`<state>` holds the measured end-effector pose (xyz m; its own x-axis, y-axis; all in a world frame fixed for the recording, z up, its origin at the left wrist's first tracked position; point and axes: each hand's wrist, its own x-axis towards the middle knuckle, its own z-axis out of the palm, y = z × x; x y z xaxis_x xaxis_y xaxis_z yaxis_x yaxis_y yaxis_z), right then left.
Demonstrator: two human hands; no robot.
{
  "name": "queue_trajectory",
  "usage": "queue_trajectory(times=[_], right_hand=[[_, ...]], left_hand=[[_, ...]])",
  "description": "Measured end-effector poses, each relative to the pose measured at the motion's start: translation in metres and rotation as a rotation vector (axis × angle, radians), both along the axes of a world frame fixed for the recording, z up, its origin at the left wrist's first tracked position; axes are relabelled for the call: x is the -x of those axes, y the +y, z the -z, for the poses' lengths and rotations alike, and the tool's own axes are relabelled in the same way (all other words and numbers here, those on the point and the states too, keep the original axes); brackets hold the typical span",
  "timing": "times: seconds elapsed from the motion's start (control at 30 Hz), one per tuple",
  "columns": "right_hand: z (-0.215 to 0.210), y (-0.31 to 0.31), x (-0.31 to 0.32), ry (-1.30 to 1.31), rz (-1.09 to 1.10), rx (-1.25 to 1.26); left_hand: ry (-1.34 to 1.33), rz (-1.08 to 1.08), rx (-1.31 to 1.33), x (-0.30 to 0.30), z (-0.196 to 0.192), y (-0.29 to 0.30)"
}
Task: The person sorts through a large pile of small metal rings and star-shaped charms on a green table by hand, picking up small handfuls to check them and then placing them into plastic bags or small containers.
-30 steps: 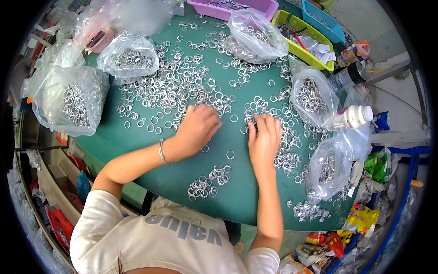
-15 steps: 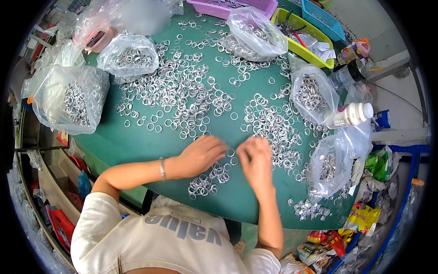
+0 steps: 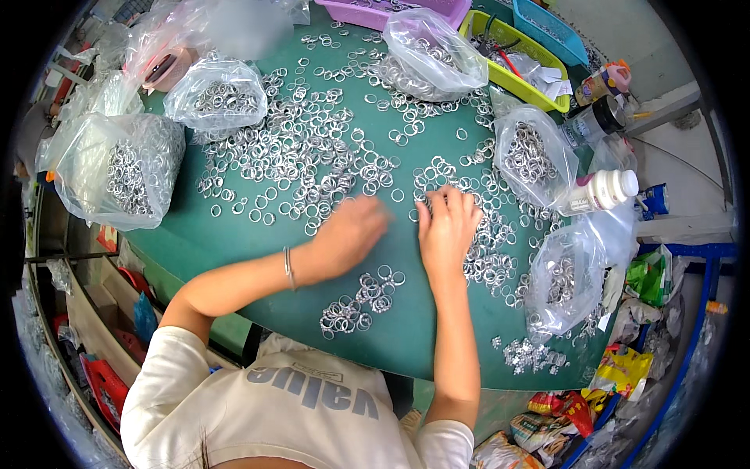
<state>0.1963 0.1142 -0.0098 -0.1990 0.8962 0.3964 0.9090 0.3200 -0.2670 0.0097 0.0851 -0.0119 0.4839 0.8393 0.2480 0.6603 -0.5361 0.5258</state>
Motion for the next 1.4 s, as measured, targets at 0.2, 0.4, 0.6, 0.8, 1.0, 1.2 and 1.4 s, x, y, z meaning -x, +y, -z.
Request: queue_trajectory(times=[0.2,0.4,0.6,0.8,1.0,1.2,1.4], right_hand=[[-0.004,0.000,0.001,-0.030,-0.001,-0.008],[-0.008,-0.015,-0.006,0.069,0.010,-0.027],[-0.002,0.002,0.003,-0.059,0.011,-0.002],[-0.024,-0.026,-0.001,0.034,-0.052,0.000],[-0.033,-0.053,-0.002,0.072,-0.411,0.376],[-0.006,0.040,0.023,0.322,-0.171,0.170],[0.004,0.056,0.039,0.038,-0.165,0.028]], left_hand=[[0.245,-0.288,-0.143,0.007,0.010,0.039],[0.247,-0.288,-0.193,0.017,0.011,0.037],[0.147,-0.230,-0.182,-0.004,0.013,0.053],[0.211,-0.167,-0.218,0.008,0.021,0.053],[0.027,-0.314,-0.256,0.018,0.011,0.057],[0.092,-0.268,-0.196,0.008,0.016,0.077],[0.028,-0.302,-0.163,0.014,0.020,0.089]])
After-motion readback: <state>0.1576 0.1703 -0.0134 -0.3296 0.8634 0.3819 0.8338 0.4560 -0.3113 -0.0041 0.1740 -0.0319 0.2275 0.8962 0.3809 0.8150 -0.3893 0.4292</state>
